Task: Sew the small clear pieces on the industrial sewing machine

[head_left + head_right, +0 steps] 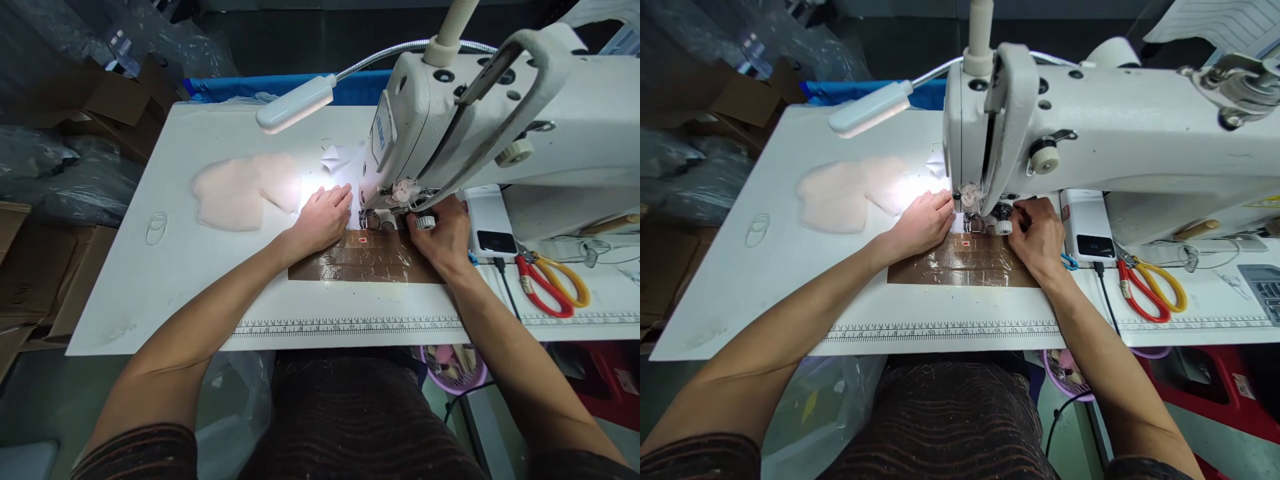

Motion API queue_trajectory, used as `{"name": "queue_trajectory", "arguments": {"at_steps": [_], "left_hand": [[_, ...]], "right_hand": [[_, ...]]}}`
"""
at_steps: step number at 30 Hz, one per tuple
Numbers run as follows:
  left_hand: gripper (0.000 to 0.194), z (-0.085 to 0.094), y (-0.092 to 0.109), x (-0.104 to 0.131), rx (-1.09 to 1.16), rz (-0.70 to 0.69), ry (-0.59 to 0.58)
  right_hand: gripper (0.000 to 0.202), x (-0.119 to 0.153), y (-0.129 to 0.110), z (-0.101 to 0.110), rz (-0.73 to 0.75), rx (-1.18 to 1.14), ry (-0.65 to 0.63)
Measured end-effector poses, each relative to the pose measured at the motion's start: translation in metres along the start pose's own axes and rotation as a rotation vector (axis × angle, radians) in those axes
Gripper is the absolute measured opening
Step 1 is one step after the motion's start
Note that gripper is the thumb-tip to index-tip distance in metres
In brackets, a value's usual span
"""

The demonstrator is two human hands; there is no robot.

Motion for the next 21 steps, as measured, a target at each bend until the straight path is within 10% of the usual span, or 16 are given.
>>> {"name": "queue_trajectory", "arguments": {"at_steps": [12,21], "left_hand": [[0.041,-0.014,-0.016,-0.012,0.135,-0.004,0.053],[0.035,-0.016,-0.022,-0.045,0.079,-0.217,0.055]], "right_hand": [[0.028,-0.028,0.053,0.062,-0.291,0.346,0.305],[0.029,-0.021,0.075,0.048,-0.147,0.294,0.142]]}}
Point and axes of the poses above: each hand's wrist, its own x-axis away from the middle knuckle, its own z-axis out of the back of the hand, y = z × x, the point moved 4 cm from there along -x, towards the middle knuckle, and after that the axes turned 15 degrees about -x, right-handed, at the moved point
